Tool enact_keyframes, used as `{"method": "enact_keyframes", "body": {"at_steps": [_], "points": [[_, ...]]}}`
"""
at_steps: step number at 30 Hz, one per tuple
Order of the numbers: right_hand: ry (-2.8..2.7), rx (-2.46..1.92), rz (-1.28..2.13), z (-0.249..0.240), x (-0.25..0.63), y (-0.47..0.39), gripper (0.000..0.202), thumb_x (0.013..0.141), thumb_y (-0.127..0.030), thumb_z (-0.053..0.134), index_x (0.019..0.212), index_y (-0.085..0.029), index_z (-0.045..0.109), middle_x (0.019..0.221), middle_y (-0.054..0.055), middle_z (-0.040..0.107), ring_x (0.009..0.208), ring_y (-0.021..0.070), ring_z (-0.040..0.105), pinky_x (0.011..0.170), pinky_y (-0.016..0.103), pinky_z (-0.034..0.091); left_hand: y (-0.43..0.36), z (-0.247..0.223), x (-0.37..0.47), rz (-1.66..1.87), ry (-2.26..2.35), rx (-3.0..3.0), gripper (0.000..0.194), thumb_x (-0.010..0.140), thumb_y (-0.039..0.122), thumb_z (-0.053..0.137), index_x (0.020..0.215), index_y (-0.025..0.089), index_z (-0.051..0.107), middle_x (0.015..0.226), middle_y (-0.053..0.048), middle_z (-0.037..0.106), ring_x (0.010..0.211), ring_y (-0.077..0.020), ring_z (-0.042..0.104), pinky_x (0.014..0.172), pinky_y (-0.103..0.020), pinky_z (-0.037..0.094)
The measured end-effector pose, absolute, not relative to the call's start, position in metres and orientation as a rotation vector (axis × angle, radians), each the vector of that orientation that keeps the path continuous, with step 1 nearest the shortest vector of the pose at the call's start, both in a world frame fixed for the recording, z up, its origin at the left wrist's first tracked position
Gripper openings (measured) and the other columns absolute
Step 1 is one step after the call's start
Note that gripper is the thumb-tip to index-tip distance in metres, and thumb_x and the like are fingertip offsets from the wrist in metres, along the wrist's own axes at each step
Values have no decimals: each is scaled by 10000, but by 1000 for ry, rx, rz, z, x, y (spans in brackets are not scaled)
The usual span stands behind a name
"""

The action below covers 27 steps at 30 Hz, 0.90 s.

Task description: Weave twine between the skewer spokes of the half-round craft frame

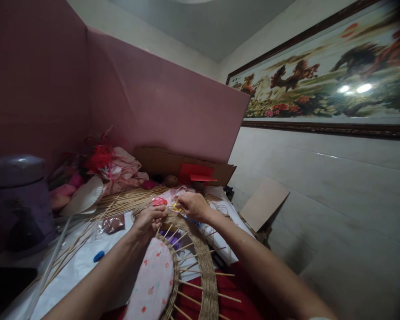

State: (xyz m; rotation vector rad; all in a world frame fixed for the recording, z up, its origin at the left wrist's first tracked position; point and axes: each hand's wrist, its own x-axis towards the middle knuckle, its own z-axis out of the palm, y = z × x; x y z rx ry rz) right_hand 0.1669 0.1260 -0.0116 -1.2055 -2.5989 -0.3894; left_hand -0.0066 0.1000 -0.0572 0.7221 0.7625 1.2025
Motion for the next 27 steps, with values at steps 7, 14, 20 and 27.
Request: {"method": "enact_keyframes", "body": {"at_steps": [7,14,20,27], "points": [[-2629,-1259,-390,-11,166,119,223,892,-357,457,899,-194,608,891,72,676,792,175,602,632,256,358,98,-56,-6,1179,732,740,202,549,-48,590,688,96,625,586,-35,622,479,-110,565,453,-185,454],[-2619,-1145,-378,-14,168,116,88,815,-285,566,826,-202,592,806,22,677,681,143,578,552,243,280,96,-53,-5,1176,717,751,189,549,-47,603,666,99,633,608,-46,637,515,-125,585,481,-192,465],[-2596,-1192,-436,-16,167,116,215,863,-369,491,842,-199,619,806,49,682,679,165,592,545,252,270,98,-55,-6,1175,719,754,197,536,-39,588,658,109,630,585,-30,631,508,-118,581,497,-195,479],[-2576,-1181,-461,-20,173,117,263,880,-392,461,821,-208,640,787,39,690,667,150,590,545,249,265,94,-51,-4,1206,736,739,184,509,-40,602,625,101,627,572,-37,611,482,-120,561,453,-202,460]]}}
